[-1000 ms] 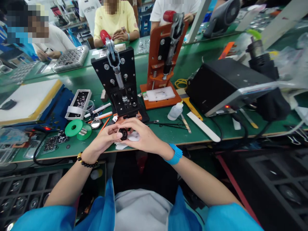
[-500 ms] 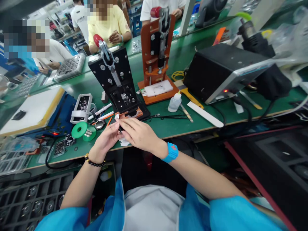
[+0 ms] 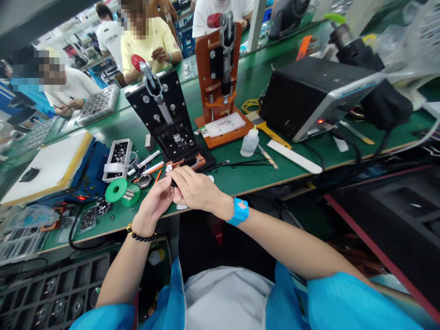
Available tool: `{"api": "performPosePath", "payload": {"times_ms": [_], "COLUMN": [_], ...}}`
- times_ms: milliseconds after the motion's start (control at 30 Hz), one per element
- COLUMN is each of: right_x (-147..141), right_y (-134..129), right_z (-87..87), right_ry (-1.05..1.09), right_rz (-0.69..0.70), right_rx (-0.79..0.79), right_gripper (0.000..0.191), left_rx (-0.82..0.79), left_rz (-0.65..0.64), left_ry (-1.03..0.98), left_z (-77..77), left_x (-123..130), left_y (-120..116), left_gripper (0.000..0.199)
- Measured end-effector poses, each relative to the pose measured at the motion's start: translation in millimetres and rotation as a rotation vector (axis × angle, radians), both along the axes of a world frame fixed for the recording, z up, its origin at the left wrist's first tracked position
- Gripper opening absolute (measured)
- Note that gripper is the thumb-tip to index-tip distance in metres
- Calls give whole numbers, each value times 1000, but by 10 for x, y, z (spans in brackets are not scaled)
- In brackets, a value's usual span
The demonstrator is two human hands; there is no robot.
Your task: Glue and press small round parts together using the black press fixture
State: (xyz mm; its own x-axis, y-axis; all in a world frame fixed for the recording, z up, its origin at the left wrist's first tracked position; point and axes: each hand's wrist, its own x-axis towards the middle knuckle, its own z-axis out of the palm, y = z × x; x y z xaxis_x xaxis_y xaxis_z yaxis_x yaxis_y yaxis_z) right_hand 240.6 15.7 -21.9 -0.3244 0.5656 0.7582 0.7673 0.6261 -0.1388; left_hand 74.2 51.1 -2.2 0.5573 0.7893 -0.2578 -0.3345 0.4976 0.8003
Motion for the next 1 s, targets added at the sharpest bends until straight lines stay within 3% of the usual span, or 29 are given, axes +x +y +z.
{"api": "performPosePath", "payload": {"times_ms": [567, 767, 1000], "right_x": [5, 50, 152], "right_y": [45, 72, 61], "right_z": [45, -3, -15], "right_ry": [-25, -82, -44], "right_rz": [16, 11, 91], "right_rx": [33, 62, 7], "right_gripper": [34, 34, 38], "left_rx": [-41, -84, -66], "left_rz": [44, 14, -5], "left_ry": [-46, -19, -47], "left_z": [-12, -8, 28], "left_x": [38, 6, 6], "left_y": [-33, 3, -17], "left_gripper": [50, 34, 48]}}
